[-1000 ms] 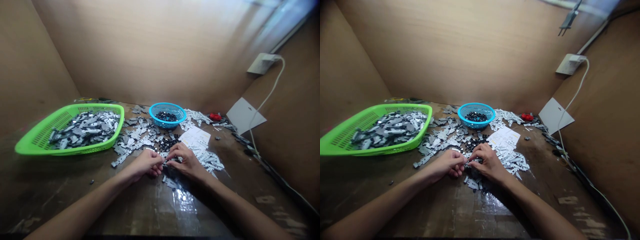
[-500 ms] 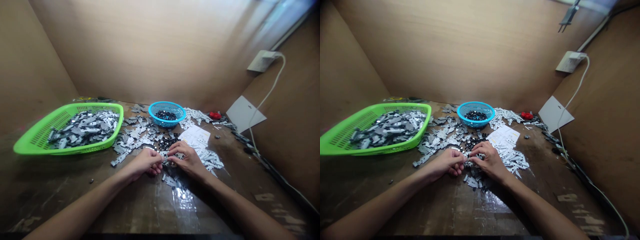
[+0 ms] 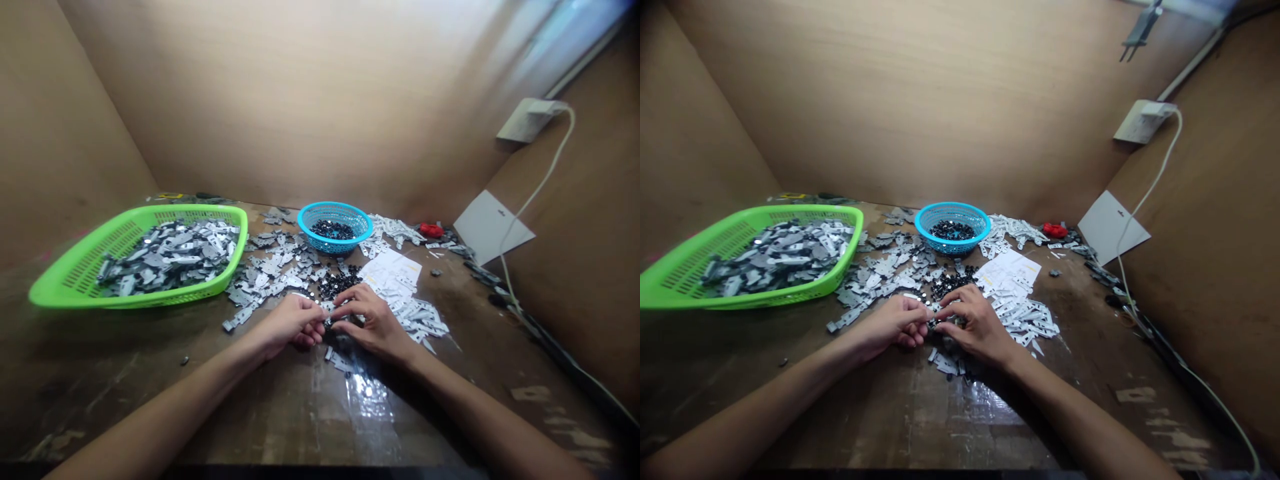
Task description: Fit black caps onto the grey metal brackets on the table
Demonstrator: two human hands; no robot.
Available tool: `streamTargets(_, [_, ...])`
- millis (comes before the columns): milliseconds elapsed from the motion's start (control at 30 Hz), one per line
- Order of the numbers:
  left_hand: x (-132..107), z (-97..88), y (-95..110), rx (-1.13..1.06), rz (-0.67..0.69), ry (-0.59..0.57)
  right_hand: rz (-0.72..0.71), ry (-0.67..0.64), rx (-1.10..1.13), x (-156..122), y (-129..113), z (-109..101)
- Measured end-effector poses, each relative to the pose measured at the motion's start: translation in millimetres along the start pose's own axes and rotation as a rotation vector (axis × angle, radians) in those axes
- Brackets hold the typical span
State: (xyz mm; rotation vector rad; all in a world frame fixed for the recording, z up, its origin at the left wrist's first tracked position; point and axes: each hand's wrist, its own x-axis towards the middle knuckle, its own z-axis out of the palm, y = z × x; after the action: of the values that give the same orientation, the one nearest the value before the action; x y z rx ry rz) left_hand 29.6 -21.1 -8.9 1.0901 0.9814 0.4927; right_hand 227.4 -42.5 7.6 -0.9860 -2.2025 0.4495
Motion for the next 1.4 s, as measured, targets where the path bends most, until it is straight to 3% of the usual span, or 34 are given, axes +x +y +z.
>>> streamTargets(200, [-0.5,0.3,1.9,-0.020,-0.007,-0.007,0.045,0.091,-0.044,2.1,3.4,-14.7])
streamTargets(300, [-0.9,0.6,3.3,-0.021,-0.013,-0.006,0.101,0.124,-0.191,1.9,20.3,-36.6])
streamTargets(367, [-0.9,0.6,3.9,-0.013,-0.012,-0.001,0.212,0.136,-0.345,-1.4,38.8,-54.3])
streamTargets(467, [-0.3,0.6,3.9,0.004,-0.010,0.000,0.419,-0.063,-0.512,-10.8,67.7,-75.9])
streamTargets(567, [0.2,0.7,4.0,0.013,-0.012,-0.007,0.518,-0.272,-0.573,-19.0,85.6,-83.9])
streamTargets(733, [0.6,0.1,4.9,0.026,-0.022,0.000,0.473,-0.274,-0.584,-20.4,88.9,-81.4])
streamTargets(867, [0.9,-0.7,4.7,0.026,-0.006,-0.011,0.410,-0.180,-0.497,-16.9,81.3,-81.8])
streamTargets(1033, [-0.6,0.7,5.1,0.025,-0.005,-0.003,0.340,0.091,-0.258,-9.1,61.6,-76.8])
streamTargets(1133, [-1.1,2.1,5.4,0.025,-0.013,0.006,0.296,0.181,-0.108,-4.5,49.3,-68.8])
streamTargets(1400, [-0.2,3.1,4.8,0.051,-0.037,0.031,0.587,0.235,0.494,-1.9,29.9,-50.8])
